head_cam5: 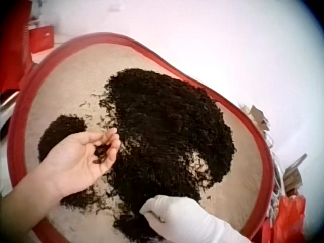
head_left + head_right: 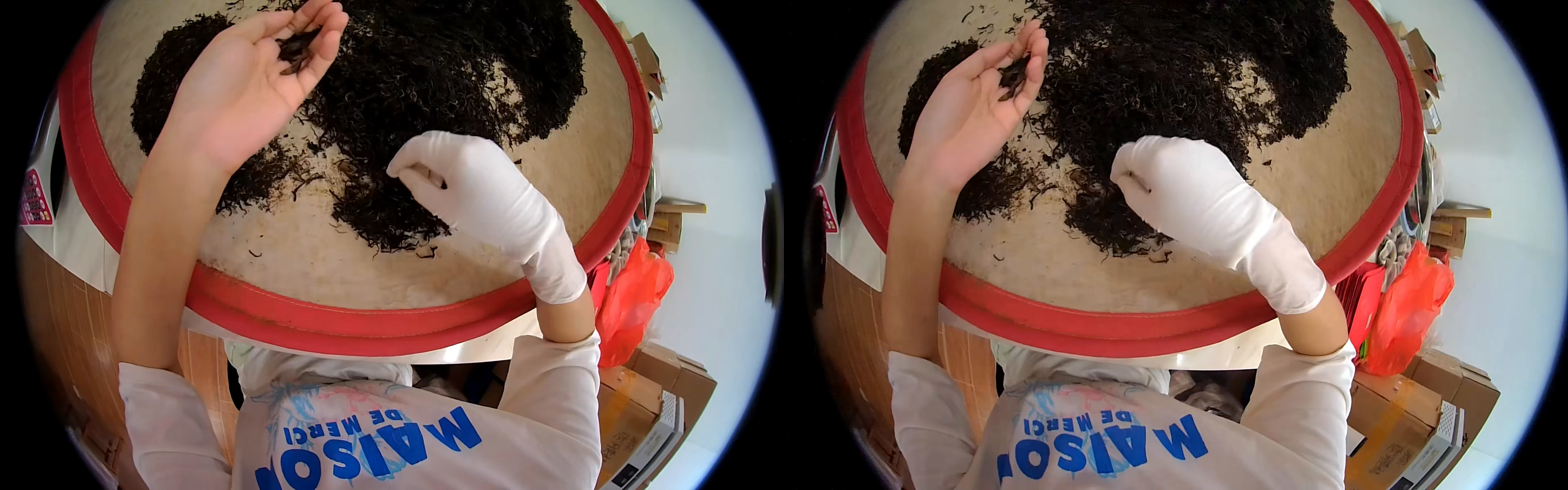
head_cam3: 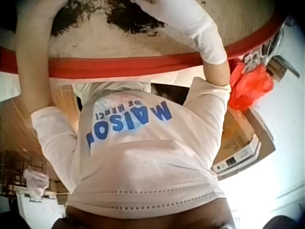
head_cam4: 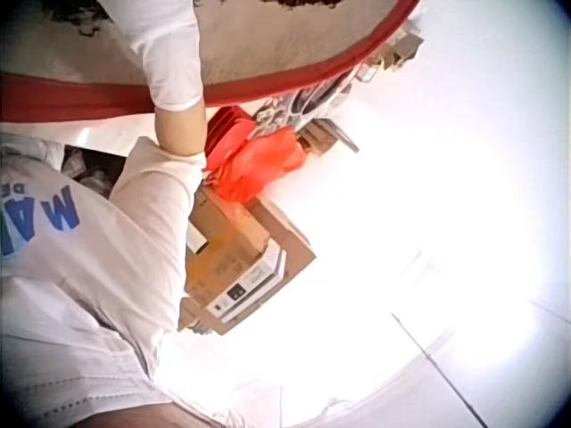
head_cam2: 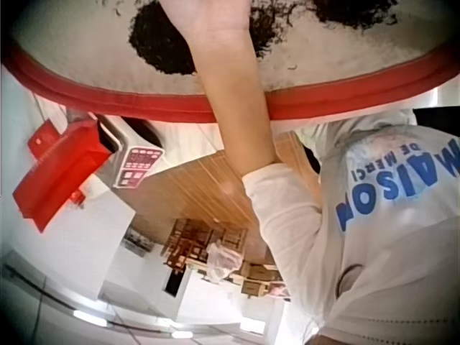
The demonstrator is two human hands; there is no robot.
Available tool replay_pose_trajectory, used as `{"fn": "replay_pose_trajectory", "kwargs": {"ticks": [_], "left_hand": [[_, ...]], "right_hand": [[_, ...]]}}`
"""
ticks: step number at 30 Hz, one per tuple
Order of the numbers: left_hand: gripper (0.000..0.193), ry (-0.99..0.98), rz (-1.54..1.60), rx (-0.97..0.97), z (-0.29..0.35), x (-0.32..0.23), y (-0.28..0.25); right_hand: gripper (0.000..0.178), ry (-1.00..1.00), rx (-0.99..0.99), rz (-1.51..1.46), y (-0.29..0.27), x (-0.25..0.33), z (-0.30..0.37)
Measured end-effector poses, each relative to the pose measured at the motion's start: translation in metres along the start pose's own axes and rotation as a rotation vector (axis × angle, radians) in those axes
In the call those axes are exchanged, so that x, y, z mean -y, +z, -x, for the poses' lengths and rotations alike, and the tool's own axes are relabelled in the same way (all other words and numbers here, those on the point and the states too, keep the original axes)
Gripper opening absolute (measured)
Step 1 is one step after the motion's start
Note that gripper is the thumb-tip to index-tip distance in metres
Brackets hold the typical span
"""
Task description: The person sorts dark, dried tea leaves on a large, round, flat tray with a red rim. They use their gloved right hand to pick up small amounts of leaves and transfer them to their bare left hand, repeating this action throughout the video.
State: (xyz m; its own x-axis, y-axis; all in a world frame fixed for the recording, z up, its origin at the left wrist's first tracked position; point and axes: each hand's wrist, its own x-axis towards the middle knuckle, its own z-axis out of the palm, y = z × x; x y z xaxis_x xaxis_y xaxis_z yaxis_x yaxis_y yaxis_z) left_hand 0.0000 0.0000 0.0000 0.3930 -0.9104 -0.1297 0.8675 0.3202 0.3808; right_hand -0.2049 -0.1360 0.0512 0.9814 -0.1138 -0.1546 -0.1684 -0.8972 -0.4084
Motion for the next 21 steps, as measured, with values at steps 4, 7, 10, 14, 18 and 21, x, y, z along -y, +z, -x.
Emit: {"fn": "replay_pose_trajectory", "kwargs": {"ticks": [4, 7, 10, 14, 18, 21], "left_hand": [[0.032, -0.008, -0.065, 0.035, 0.001, 0.0, 0.002], [0.031, -0.012, -0.056, 0.018, 0.002, 0.002, 0.003], [0.032, -0.026, -0.05, 0.004, 0.001, 0.008, 0.002], [0.031, -0.032, -0.038, -0.045, 0.002, 0.011, 0.011], [0.031, -0.009, -0.047, -0.026, 0.004, 0.009, 0.008], [0.031, -0.009, -0.062, -0.032, 0.003, 0.009, 0.009]], "right_hand": [[0.014, -0.074, -0.21, -0.023, 0.008, 0.002, -0.012], [0.011, -0.216, -0.291, 0.117, 0.022, 0.006, -0.021], [0.01, -0.268, -0.338, 0.205, 0.043, 0.009, -0.018], [0.014, -0.144, -0.268, 0.543, 0.056, 0.01, -0.019], [0.018, -0.13, -0.31, 0.324, 0.055, 0.013, -0.022], [0.02, -0.104, -0.32, 0.315, 0.057, 0.013, -0.022]]}}
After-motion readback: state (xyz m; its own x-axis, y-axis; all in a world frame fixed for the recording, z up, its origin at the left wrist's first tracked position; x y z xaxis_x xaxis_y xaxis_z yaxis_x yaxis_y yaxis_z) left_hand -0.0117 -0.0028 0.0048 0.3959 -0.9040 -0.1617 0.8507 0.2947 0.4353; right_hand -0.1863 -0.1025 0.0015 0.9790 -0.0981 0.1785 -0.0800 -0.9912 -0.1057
